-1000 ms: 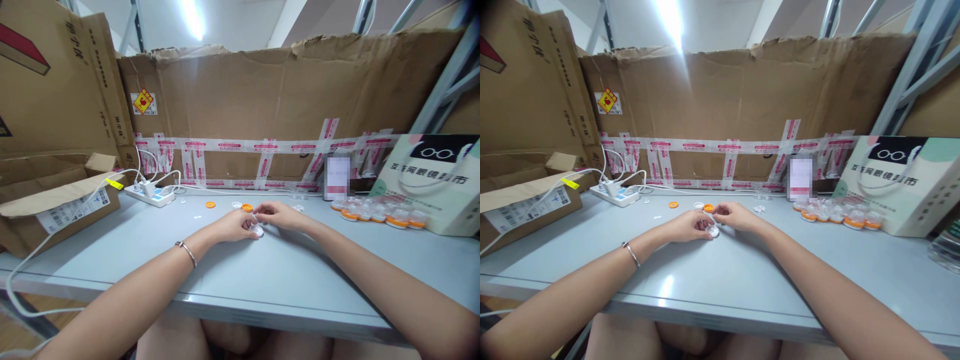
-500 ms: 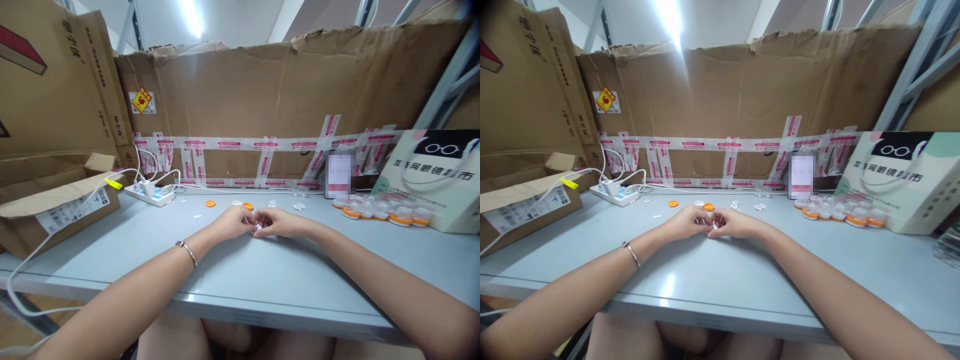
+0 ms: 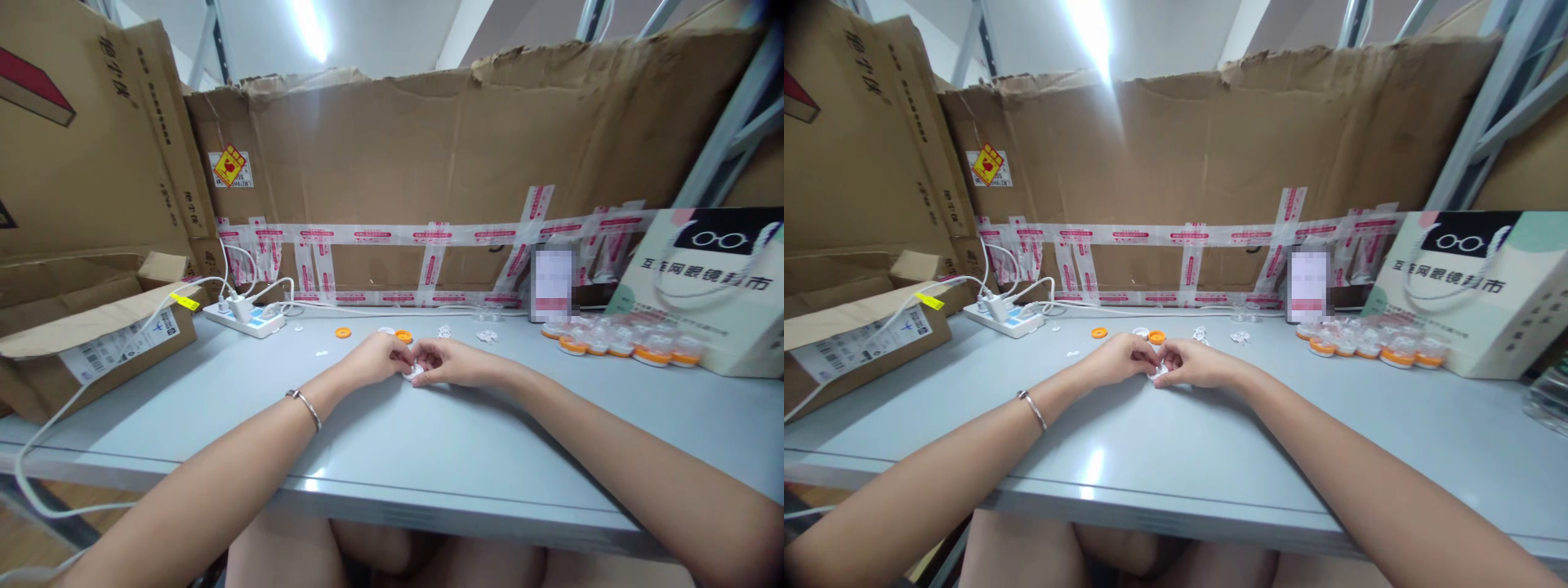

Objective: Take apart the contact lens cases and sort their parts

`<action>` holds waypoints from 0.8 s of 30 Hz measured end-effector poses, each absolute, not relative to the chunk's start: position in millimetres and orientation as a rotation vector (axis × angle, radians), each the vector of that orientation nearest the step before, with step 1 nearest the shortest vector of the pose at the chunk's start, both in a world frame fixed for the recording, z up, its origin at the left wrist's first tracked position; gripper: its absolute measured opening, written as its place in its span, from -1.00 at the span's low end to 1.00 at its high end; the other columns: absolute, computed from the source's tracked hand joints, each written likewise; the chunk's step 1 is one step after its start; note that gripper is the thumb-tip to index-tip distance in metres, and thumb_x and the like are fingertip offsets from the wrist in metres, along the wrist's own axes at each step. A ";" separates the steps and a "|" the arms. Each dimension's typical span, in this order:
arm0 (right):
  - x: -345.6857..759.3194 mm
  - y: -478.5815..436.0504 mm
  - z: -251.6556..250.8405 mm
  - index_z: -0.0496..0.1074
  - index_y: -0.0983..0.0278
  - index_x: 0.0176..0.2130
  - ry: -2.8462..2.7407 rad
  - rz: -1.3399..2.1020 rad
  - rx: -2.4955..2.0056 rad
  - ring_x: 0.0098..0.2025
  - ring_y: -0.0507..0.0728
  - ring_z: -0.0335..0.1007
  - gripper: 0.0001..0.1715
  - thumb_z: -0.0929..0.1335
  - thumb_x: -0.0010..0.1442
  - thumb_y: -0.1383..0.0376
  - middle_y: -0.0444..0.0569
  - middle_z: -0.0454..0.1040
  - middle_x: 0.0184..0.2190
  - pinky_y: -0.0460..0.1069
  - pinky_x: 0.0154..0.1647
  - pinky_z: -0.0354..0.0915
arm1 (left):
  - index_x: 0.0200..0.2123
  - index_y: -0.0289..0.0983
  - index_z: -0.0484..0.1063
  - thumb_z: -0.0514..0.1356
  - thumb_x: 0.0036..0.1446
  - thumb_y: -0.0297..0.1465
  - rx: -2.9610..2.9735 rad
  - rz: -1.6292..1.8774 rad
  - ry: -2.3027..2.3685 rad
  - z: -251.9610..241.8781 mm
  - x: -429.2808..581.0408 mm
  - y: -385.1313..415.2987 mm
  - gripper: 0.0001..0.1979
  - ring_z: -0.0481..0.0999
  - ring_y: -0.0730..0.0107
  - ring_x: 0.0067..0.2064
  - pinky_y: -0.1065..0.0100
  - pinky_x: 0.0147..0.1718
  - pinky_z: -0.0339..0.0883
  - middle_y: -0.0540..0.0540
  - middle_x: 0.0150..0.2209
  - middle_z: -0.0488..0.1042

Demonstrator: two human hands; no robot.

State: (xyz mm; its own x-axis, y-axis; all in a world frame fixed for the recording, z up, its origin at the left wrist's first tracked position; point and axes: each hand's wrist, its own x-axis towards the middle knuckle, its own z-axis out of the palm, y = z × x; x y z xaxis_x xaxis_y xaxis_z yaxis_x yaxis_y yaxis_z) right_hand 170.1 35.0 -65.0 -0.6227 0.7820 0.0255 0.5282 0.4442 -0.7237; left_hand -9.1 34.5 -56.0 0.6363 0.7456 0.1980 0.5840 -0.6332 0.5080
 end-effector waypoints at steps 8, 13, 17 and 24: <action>169.1 37.4 -67.1 0.30 0.29 -0.28 -2.295 1.066 -1.129 -0.46 -0.02 0.15 -0.51 0.41 -0.18 0.08 -0.18 0.26 -0.48 -0.11 -0.46 0.11 | -0.42 -0.32 0.49 0.13 -0.10 -0.56 2.602 0.460 0.957 -47.7 -9.0 35.4 -0.84 0.33 0.49 -0.41 0.50 -0.41 0.17 -0.03 -0.47 0.41; 166.6 34.6 -63.4 0.34 0.30 -0.29 -2.308 1.071 -1.106 -0.47 -0.03 0.14 -0.55 0.41 -0.17 0.10 -0.17 0.25 -0.49 -0.11 -0.47 0.10 | -0.42 -0.31 0.47 0.11 -0.10 -0.58 2.607 0.385 0.863 -44.9 -12.0 41.8 -0.83 0.36 0.48 -0.40 0.49 -0.40 0.19 -0.03 -0.43 0.43; 166.1 33.8 -61.4 0.36 0.30 -0.30 -2.319 1.078 -1.112 -0.48 -0.03 0.13 -0.53 0.41 -0.18 0.07 -0.17 0.25 -0.51 -0.12 -0.49 0.09 | -0.42 -0.31 0.46 0.11 -0.08 -0.56 2.566 0.354 0.768 -46.0 -15.0 47.8 -0.85 0.38 0.50 -0.38 0.50 -0.37 0.20 -0.01 -0.43 0.44; 167.9 36.5 -61.6 0.38 0.29 -0.29 -2.342 1.107 -1.091 -0.49 -0.04 0.12 -0.54 0.40 -0.17 0.07 -0.18 0.24 -0.51 -0.12 -0.47 0.09 | -0.42 -0.29 0.45 0.05 -0.02 -0.58 2.678 0.366 0.759 -48.8 -15.5 45.8 -0.81 0.37 0.50 -0.34 0.50 -0.27 0.17 -0.02 -0.41 0.47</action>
